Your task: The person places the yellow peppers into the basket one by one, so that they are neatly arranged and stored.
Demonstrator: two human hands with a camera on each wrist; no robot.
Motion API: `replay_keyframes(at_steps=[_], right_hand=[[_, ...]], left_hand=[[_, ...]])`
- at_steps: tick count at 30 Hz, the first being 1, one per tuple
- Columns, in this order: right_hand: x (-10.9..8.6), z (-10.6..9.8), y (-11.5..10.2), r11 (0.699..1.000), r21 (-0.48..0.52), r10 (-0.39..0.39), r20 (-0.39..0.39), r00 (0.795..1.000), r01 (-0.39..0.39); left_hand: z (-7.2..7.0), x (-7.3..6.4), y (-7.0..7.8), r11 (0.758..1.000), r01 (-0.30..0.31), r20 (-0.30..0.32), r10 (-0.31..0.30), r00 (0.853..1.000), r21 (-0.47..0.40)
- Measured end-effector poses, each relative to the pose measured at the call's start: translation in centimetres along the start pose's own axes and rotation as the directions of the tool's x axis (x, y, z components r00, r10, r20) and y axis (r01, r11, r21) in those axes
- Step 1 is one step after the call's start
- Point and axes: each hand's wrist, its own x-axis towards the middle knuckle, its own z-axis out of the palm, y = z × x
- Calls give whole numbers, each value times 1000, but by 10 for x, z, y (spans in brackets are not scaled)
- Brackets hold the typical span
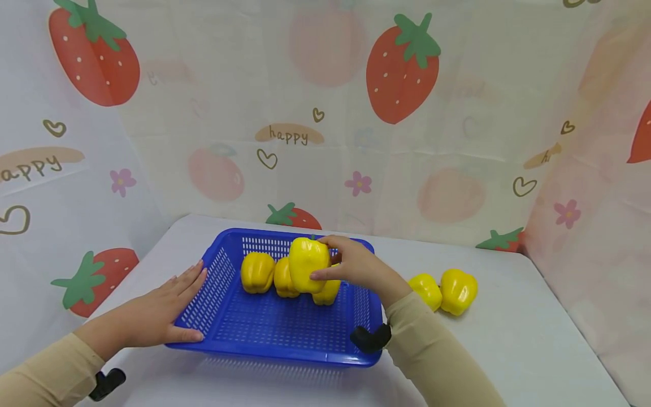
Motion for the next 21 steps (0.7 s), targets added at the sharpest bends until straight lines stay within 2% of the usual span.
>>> replay_keyframes(at_steps=[7,21], right_hand=[[8,12,-7,999,-35,38,18,999,-37],[30,32,-12,990,-138,28,85,996,-16]], left_hand=[[0,1,0,1000,-4,-1,4,1000,5],[-1,0,1,1000,0,3,0,1000,-1]])
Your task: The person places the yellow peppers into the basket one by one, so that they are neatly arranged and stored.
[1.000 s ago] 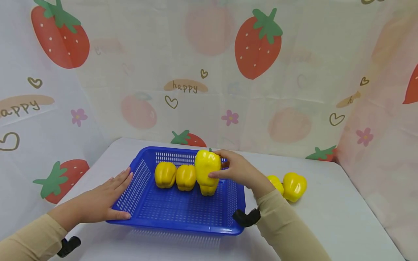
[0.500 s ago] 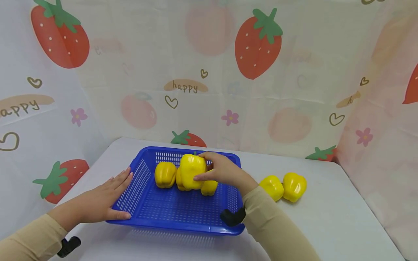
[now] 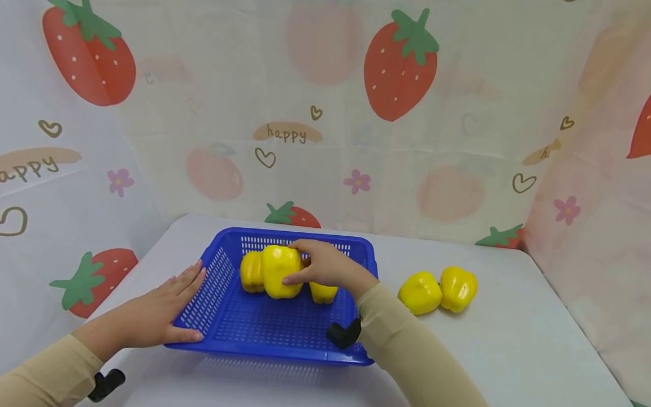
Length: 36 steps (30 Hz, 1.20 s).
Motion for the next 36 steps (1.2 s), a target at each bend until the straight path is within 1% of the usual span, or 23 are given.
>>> replay_keyframes(at_steps=[8,15,20,26,31,36], right_hand=[[13,13,-5,999,-12,-46,51,998,46],[23,24,-9,998,-31,-45,93,995,48],[30,31,-8,998,-54,-26,122,992,33],[36,36,-6,997,-73,-26,170,985,39],[39,43,-6,991,-122,-30,205,978,56],[43,48,-6,986,-141,-51,246,968,87]], left_hand=[[3,1,-2,1000,-4,-11,4,1000,6],[4,1,-3,1000,1,-11,-1,1000,5],[5,2,-3,1000,2,-15,-2,1000,6],[4,1,-2,1000,0,-22,1,1000,19],[3,1,-1,1000,5,-11,-5,1000,16],[3,2,-1,1000,10,-3,-10,1000,9]])
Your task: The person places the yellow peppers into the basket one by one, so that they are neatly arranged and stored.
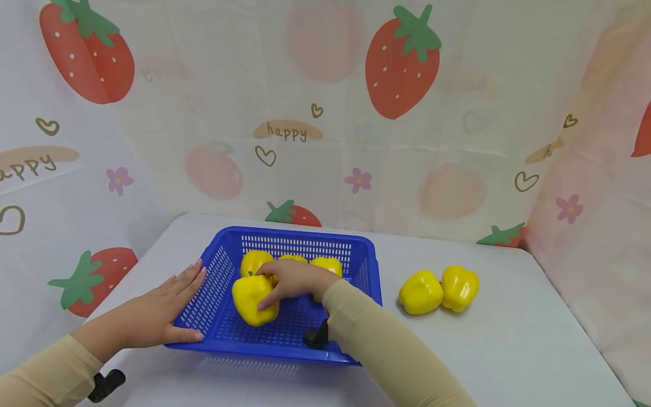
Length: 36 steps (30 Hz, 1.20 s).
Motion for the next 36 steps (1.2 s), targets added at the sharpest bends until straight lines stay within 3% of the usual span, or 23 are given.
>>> replay_keyframes(at_steps=[9,19,28,36], right_hand=[[7,6,-2,998,54,-29,106,994,24],[11,12,3,1000,-12,8,181,984,-6],[10,13,6,997,-59,55,205,977,-44],[10,13,5,997,-44,79,215,973,-71]], left_hand=[[1,1,-1,1000,0,2,0,1000,-5],[2,1,-1,1000,-3,3,3,1000,-3],[3,1,0,1000,5,9,-5,1000,-10],[3,1,0,1000,3,-1,-3,1000,-12]])
